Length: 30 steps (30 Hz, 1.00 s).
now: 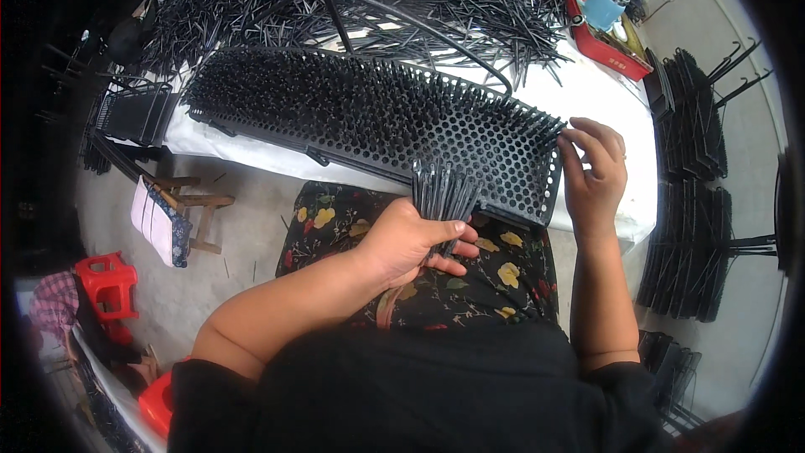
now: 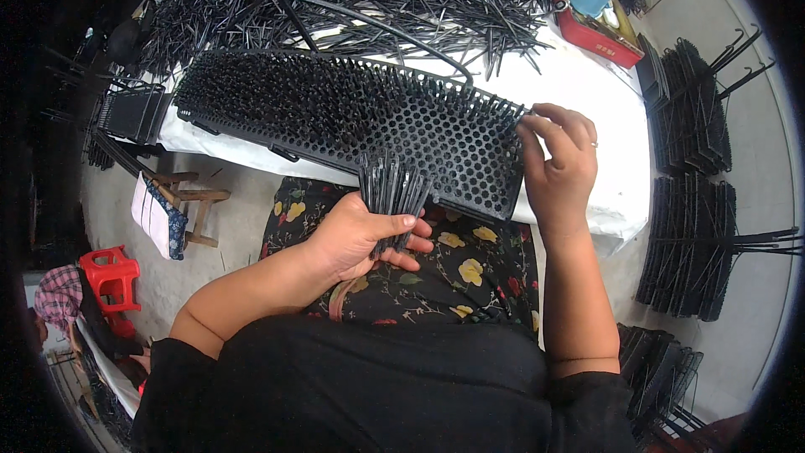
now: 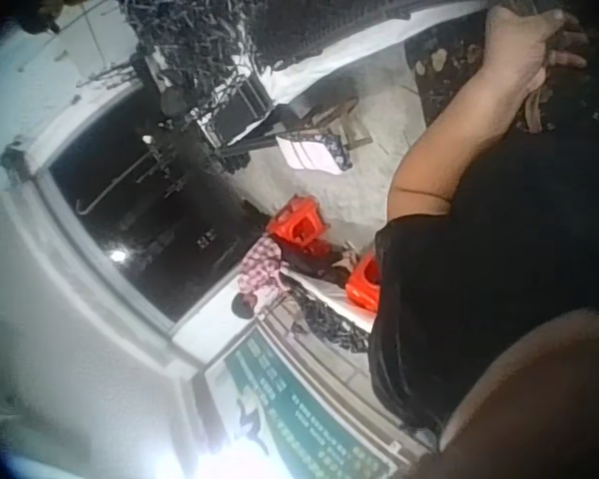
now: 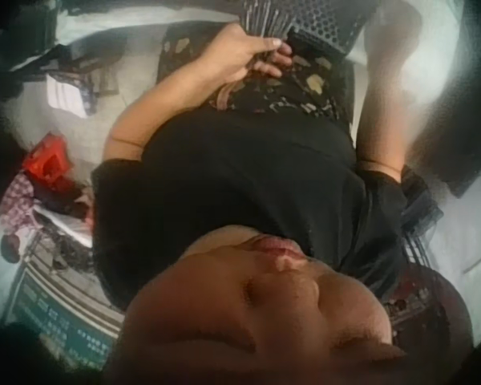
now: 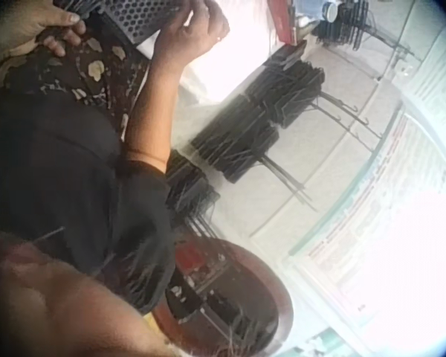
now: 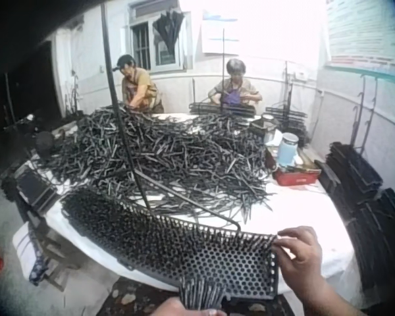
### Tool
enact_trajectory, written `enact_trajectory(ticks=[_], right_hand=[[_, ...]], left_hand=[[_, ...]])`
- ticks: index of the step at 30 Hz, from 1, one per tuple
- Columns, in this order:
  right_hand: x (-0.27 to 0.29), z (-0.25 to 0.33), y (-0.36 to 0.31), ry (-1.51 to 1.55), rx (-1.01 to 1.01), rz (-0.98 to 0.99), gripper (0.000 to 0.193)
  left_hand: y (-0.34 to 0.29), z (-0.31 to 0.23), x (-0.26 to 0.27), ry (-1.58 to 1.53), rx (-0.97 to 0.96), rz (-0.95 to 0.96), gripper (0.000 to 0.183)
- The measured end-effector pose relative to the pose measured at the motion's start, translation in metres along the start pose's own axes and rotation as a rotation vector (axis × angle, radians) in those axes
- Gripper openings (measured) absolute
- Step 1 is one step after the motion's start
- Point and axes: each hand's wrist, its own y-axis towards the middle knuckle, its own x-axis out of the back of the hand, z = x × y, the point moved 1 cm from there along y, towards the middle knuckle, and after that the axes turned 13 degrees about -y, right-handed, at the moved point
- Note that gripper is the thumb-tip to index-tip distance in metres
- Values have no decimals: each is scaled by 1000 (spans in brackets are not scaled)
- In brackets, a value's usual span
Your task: The person holds plastic pins and inserts them into the holes of a perforated rack by hand, gathers more pins from a pile on the table, and inserts pins into the rack.
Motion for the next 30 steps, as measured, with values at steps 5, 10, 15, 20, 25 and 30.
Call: enact_trajectory(ticks=[5,10,15,20,25,30], right_hand=[[15,47,-11,846,-632,481,23],[11,68,-6,1027,-582,866,22],[-2,60,18,1235,-661,509,12],[-27,51,30,1062,-438,192,11],[-33,53,30,849,-307,250,11],[-31,47,30,842,-209,247,11]], left_hand=[[-7,-1,-1,71,-64,35,22],[-12,-3,-4,136,-199,106,24],[-14,-12,9,92,-117,-44,23],[-8,-13,16,-4,-53,-62,23],[-5,-10,26,-20,15,-62,22],[-4,-10,25,-29,-3,-42,24]])
